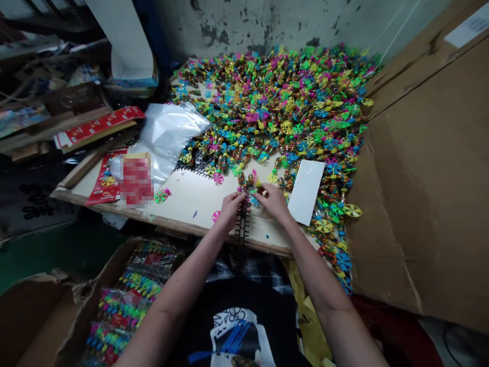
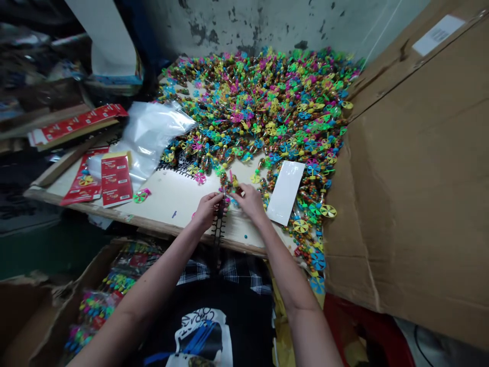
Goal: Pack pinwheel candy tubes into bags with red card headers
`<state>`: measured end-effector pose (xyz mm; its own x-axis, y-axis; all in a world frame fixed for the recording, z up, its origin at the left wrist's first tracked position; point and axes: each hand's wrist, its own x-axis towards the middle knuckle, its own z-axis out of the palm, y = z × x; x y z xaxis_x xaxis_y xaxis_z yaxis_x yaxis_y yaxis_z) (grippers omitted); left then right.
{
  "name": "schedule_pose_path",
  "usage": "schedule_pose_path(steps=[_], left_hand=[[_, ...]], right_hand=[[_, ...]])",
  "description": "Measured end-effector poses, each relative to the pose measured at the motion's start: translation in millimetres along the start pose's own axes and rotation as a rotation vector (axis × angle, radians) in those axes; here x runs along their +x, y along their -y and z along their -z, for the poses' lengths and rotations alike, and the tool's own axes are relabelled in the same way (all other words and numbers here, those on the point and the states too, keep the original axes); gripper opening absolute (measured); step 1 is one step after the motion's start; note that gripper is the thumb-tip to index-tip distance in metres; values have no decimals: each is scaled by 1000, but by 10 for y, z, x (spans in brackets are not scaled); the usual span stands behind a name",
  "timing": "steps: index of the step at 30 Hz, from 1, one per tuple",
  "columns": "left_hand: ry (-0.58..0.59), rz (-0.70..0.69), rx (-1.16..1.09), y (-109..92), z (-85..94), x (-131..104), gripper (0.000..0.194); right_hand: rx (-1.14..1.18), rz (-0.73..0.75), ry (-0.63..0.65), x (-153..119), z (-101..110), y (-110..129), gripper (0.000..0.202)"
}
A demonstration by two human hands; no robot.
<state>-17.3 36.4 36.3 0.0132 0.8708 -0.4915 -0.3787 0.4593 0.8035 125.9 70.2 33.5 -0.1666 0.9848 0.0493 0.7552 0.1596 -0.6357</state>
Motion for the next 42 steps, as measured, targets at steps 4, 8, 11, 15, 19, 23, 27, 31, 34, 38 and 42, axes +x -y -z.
schedule_pose_path(steps=[4,8,11,15,19,23,27,31,34,38,42], left_hand=[[10,42,13,17,-56,-14,29],[7,58,19,40,-87,-19,30],[22,68,13,62,-115,-14,32],[75,85,-7,104,-180,-7,31],[158,21,189,73,-124,92,32],[-18,-416,787,-121,141,375,18],[78,-805,1447,-335,384,709,32],[401,-958,1719,-474,477,911,28],[412,-977,1688,-526,511,927,18],[100,-821,1408,-394,522,764,4],[-42,-668,975,-11,406,535,17]], right_hand=[[-20,52,-64,-215,-165,1,10],[32,18,-118,-280,-286,-13,17],[95,-8,-175,-308,-352,-10,23],[183,-63,-202,-336,-372,-38,27],[223,-78,-266,-325,-303,-136,22],[248,-106,-342,-306,-270,-223,21],[243,-53,-296,-303,-326,-233,26],[239,-48,-303,-305,-370,-229,32],[256,-102,-325,-303,-381,-265,37],[276,-109,-376,-285,-441,-308,38],[294,-20,-359,-265,-517,-230,30]])
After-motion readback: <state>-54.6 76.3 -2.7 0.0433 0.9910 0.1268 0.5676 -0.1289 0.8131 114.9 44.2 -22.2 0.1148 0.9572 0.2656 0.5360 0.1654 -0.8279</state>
